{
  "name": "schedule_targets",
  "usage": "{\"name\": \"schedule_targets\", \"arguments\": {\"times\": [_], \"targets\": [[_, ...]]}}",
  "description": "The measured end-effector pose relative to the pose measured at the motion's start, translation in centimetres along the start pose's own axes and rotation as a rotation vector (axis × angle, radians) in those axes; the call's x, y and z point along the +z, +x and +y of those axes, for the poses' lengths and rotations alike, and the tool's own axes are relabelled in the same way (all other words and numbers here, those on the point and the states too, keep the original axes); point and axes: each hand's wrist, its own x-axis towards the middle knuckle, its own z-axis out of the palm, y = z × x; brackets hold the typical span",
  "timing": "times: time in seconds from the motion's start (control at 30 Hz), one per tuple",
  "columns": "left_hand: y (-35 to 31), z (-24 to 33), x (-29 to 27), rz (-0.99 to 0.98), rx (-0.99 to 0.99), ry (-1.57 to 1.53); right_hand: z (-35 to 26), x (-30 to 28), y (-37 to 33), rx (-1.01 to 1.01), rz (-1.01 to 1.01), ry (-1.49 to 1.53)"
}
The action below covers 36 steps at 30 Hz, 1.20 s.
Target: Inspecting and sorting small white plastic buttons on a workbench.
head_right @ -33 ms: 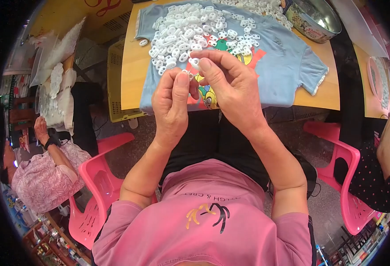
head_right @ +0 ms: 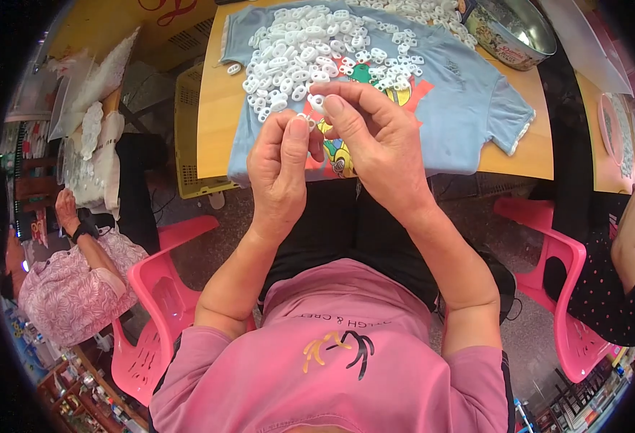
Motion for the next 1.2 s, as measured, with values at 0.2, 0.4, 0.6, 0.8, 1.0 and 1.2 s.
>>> {"name": "schedule_targets", "arguments": {"times": [0.2, 0.4, 0.6, 0.8, 1.0, 1.2], "targets": [[0.1, 0.0, 0.0, -0.016, 0.041, -0.003, -0.1, 0.1, -0.1, -0.011, 0.003, -0.002], [0.0, 0.1, -0.1, -0.021, 0.012, 0.012, 0.0, 0.1, 0.0, 0.013, -0.005, 0.002], [0.0, 0.0, -0.1, -0.026, 0.008, 0.047, 0.1, 0.0, 0.0, 0.000, -0.006, -0.015], [0.0, -0.1, -0.1, -0.017, 0.000, 0.043, 0.3, 0.2, -0.1, -0.037, -0.020, -0.013], [0.1, -0.2, -0.2, -0.006, 0.014, 0.060, 0.4, 0.0, 0.0, -0.059, -0.041, -0.034], [0.1, -0.1, -0.2, 0.009, 0.037, 0.077, 1.2, -0.4, 0.1, -0.167, -0.133, -0.219]]}}
